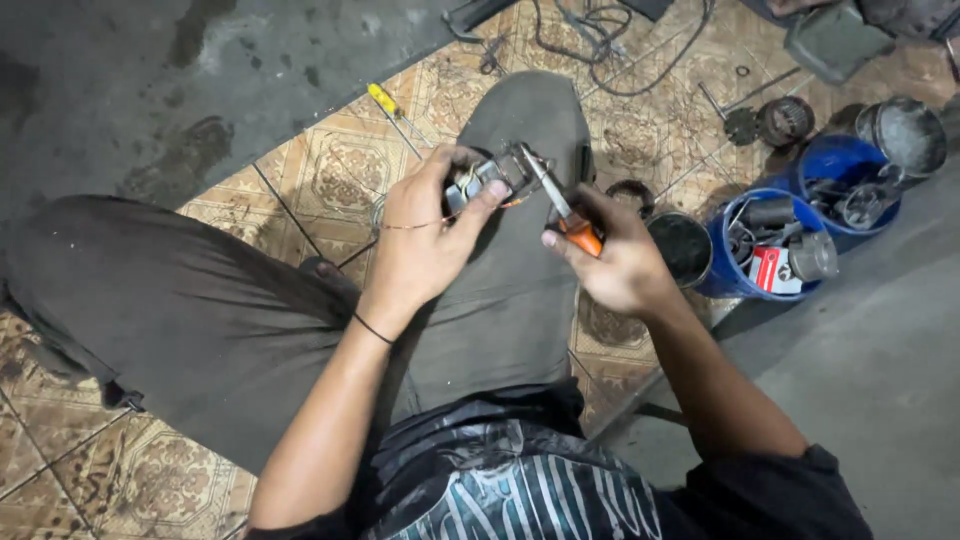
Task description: The person uses pliers to pull and adjust copper wires on a motor stator held in their lap. They repeatedly grip and tug the wires while rotating the stator to access different sections.
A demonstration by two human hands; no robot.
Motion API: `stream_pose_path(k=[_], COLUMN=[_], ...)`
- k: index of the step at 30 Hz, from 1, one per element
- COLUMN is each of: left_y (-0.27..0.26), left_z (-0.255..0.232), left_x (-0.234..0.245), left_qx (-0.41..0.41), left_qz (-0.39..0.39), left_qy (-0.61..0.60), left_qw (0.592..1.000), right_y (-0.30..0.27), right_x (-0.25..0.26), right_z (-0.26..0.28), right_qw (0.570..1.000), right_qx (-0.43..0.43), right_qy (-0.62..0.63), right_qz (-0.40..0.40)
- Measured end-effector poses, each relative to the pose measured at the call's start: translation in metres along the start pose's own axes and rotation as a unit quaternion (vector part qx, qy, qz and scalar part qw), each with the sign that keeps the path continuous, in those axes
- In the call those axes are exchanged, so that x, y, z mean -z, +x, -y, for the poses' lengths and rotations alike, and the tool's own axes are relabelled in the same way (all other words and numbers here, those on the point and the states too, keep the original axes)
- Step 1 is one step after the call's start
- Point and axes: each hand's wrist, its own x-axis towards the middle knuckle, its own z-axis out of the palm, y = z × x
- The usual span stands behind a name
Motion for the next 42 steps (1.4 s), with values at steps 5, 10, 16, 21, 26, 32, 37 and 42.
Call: stream_pose_path(k=[5, 10, 16, 21, 26, 32, 37, 42], left_y=[0.002, -0.010, -0.016, -0.035, -0.037, 0.041, 0.099, 0.105], left_z=[0.008, 0.030, 0.013, 0.074, 0.092, 0.043, 0.030, 0.028], left_x=[-0.005, -0.021, 0.014, 0.024, 0.020, 0.005, -0.008, 0.011], left_qx=[0.065, 0.011, 0.028, -0.015, -0.117, -0.227, -0.209, -0.226], left_qz=[0.011, -0.024, -0.075, -0.094, -0.054, -0.124, -0.126, -0.151], left_qy=[0.069, 0.000, -0.017, 0.057, 0.180, 0.253, 0.253, 0.289], left_qw=[0.995, 1.000, 0.997, 0.994, 0.975, 0.932, 0.936, 0.918], right_y=[-0.007, -0.015, 0.001, 0.007, 0.002, 0.030, 0.050, 0.078], right_x=[-0.006, -0.016, -0.025, -0.043, -0.020, 0.028, 0.055, 0.055], right_z=[0.022, 0.030, 0.040, 0.037, 0.021, 0.050, 0.082, 0.085], right_qw=[0.999, 0.998, 0.999, 0.995, 0.985, 0.988, 0.982, 0.966], right_qx=[-0.028, -0.064, -0.030, -0.017, -0.078, 0.001, 0.052, 0.129], right_qy=[-0.020, -0.001, 0.002, -0.033, -0.073, -0.126, -0.175, -0.210], right_qz=[0.009, 0.008, 0.044, 0.095, 0.136, 0.091, 0.052, 0.074])
